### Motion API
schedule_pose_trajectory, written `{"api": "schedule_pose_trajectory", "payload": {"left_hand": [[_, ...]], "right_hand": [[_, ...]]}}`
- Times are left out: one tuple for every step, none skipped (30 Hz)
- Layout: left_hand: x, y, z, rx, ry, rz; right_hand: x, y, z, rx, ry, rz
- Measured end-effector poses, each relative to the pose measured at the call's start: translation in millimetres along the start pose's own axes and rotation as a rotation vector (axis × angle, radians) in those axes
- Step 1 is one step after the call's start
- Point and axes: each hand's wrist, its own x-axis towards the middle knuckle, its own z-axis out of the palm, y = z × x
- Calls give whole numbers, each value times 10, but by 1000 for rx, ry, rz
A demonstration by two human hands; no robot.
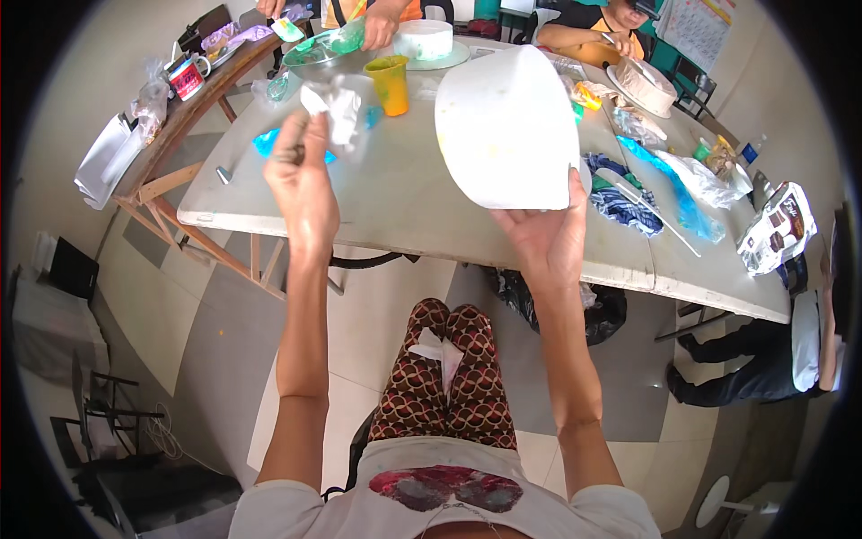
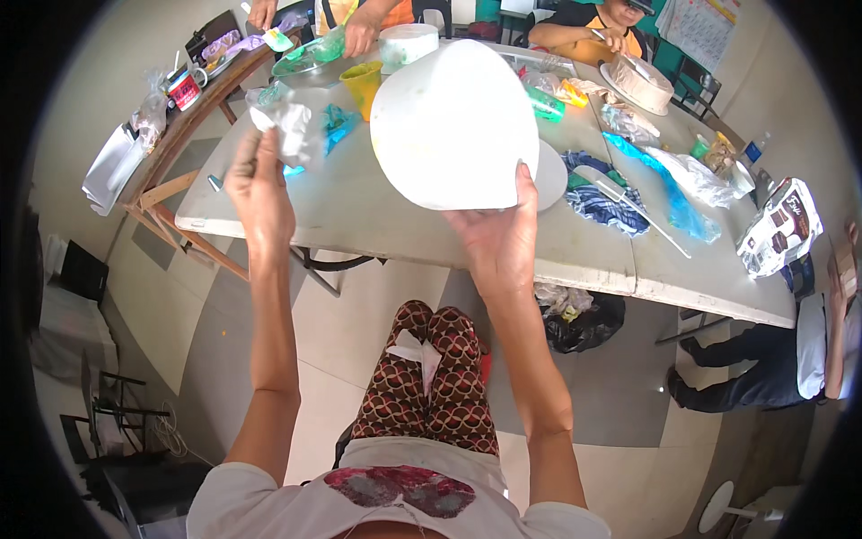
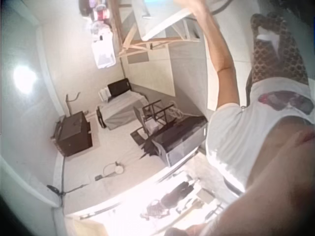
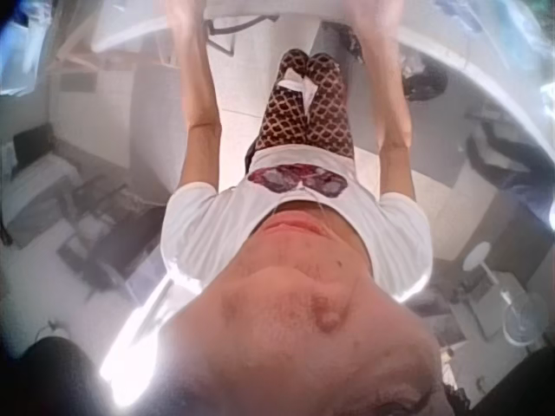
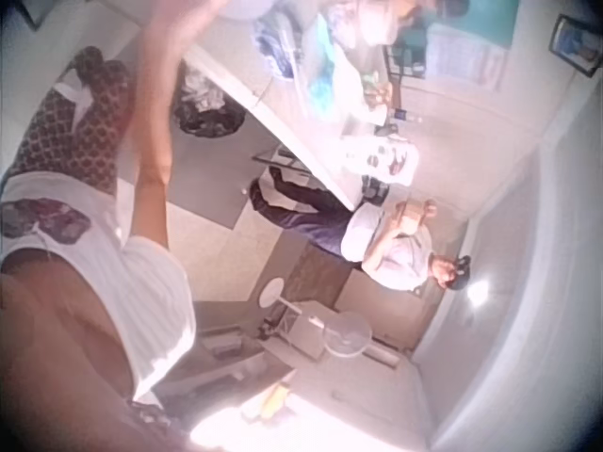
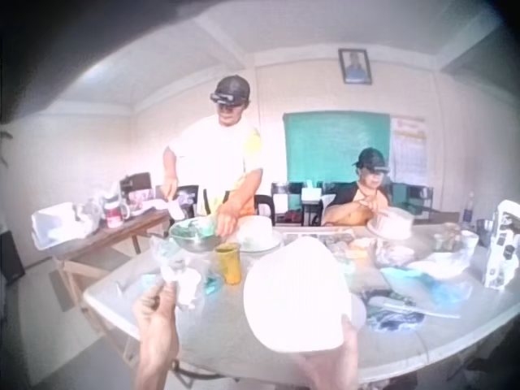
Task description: The person washes a spatula and a cloth in a sink under running water. Then, they move to a table and wipe a white circular plate and a white cylindrical foam object with a paper towel.
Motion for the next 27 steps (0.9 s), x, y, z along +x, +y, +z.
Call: {"api": "schedule_pose_trajectory", "payload": {"left_hand": [[60,111,-13,-151,-28,-9],[72,229,14,-149,-28,-6],[55,382,113,-149,-81,26],[29,492,218,-153,-135,59],[9,547,303,-157,-137,63],[-19,567,386,-70,-222,138],[-48,577,468,17,-306,212],[-82,562,550,12,-309,211],[-120,526,629,76,-449,287],[-153,516,675,150,-587,369],[-232,505,703,157,-586,373],[-388,458,778,298,-641,570],[-509,419,765,473,-687,769],[-626,363,747,485,-688,770],[-747,339,773,533,-691,748],[-811,312,796,583,-694,726],[-794,272,806,576,-695,727],[-709,289,774,620,-671,794],[-610,320,763,657,-645,859],[-488,368,771,618,-593,881],[-359,385,812,601,-592,880],[-209,410,790,416,-634,649],[-114,451,752,231,-664,417],[-68,505,715,233,-664,417],[-29,561,681,225,-661,267],[-6,583,668,217,-656,117],[-5,506,697,238,-684,410]], "right_hand": [[-4,0,18,84,-9,98],[-11,11,34,86,-12,98],[-13,34,37,112,1,170],[-19,39,43,137,14,238],[-24,46,38,136,11,233],[-32,67,15,131,-10,241],[-40,74,4,125,-31,250],[-49,67,3,123,-28,246],[-58,58,18,137,-26,253],[-68,60,55,159,-32,264],[-26,97,27,165,-38,267],[58,97,-101,182,-54,184],[75,126,-49,221,-83,122],[18,96,-14,36,-252,-28],[40,77,-49,31,-250,-34],[90,68,-103,111,-182,26],[134,62,-160,192,-115,86],[153,86,-200,200,-135,113],[123,44,-150,197,-130,114],[87,-15,-84,218,-50,200],[62,-91,-64,232,33,273],[24,-65,-87,97,1,219],[-10,-64,-83,103,-3,223],[-37,-79,-83,117,-46,261],[-48,-85,-83,131,-90,299],[-27,-72,-93,155,-100,317],[17,-61,-109,176,-109,331]]}}
